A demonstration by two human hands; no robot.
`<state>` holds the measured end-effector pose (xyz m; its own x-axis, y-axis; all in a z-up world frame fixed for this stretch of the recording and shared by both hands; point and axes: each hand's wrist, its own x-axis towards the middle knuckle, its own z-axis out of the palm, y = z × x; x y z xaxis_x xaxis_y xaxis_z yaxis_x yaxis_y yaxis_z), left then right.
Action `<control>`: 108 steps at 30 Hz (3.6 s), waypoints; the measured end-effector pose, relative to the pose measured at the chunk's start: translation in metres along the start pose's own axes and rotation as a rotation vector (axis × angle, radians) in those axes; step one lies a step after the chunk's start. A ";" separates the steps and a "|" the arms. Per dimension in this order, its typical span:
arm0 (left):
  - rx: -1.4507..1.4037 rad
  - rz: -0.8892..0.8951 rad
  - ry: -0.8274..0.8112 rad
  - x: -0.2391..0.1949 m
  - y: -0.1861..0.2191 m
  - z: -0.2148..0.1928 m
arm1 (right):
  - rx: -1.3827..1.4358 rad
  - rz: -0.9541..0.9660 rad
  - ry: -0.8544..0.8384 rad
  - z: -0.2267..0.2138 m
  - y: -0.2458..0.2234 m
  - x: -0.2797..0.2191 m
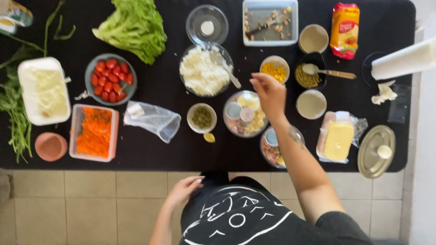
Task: The person prepares a salad by adding olives from a small bowl into two larger bowls containing rice, ham, and eggs. They then place clear plastic lids on both bowls to seal them.
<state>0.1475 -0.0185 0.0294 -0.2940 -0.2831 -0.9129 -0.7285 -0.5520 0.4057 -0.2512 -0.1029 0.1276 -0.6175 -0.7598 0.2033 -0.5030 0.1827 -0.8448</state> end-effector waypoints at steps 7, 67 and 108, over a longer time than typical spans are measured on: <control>-0.305 0.293 0.024 -0.011 0.063 -0.066 | -0.677 -0.545 -0.296 0.136 0.085 0.150; -0.355 1.551 1.228 -0.370 0.080 0.071 | 1.131 -0.388 -0.498 -0.113 -0.244 -0.204; -0.478 1.584 0.949 -0.336 0.066 0.030 | 0.952 -0.449 -0.285 -0.096 -0.257 -0.228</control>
<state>0.1799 0.0636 0.3620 0.0841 -0.8570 0.5084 0.0865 0.5146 0.8531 -0.0393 0.0837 0.3462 -0.2702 -0.7759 0.5701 0.1025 -0.6119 -0.7843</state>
